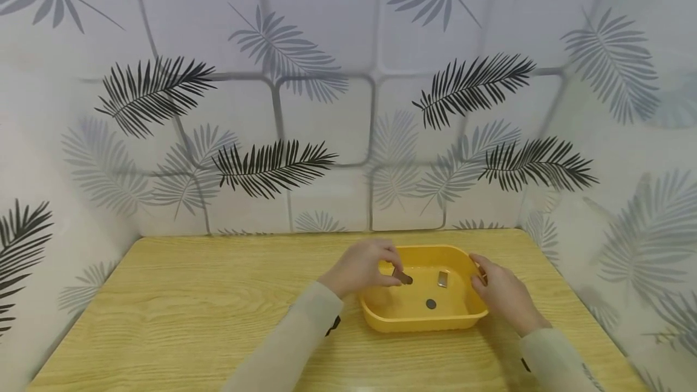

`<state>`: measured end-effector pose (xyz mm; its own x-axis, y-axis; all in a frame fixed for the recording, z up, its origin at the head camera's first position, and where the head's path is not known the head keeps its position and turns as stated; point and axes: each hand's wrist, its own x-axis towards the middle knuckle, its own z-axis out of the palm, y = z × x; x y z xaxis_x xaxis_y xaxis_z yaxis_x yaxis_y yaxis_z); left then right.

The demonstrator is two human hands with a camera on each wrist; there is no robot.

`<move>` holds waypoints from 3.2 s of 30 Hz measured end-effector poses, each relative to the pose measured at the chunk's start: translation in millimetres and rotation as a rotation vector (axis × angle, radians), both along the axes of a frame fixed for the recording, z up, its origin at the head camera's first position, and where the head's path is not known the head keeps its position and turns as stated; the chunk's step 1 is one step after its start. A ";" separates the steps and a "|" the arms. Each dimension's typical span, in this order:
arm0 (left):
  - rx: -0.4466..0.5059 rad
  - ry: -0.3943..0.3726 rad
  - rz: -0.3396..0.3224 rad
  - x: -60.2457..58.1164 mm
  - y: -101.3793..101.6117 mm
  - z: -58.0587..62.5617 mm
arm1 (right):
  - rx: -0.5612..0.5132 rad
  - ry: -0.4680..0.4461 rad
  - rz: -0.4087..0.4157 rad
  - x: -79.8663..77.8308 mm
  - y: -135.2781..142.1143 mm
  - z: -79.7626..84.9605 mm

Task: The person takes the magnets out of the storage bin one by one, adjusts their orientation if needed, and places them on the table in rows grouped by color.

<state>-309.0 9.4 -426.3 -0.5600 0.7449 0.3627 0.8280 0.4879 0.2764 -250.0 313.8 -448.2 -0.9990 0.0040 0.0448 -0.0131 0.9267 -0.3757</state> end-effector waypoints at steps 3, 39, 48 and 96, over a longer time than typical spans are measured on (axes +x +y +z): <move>0.039 0.005 0.019 -0.9 -9.5 0.2 | -0.001 0.006 0.004 -0.3 -0.8 0.4; 0.314 -0.277 0.319 -1.2 -154.4 -25.8 | 0.014 0.026 0.017 4.4 0.9 3.0; 0.290 -0.305 0.368 2.8 -176.7 -35.3 | 0.017 0.009 0.012 2.9 1.5 1.9; -0.036 -0.448 0.533 -2.2 -226.5 -48.0 | 0.038 0.030 0.015 3.2 0.3 3.1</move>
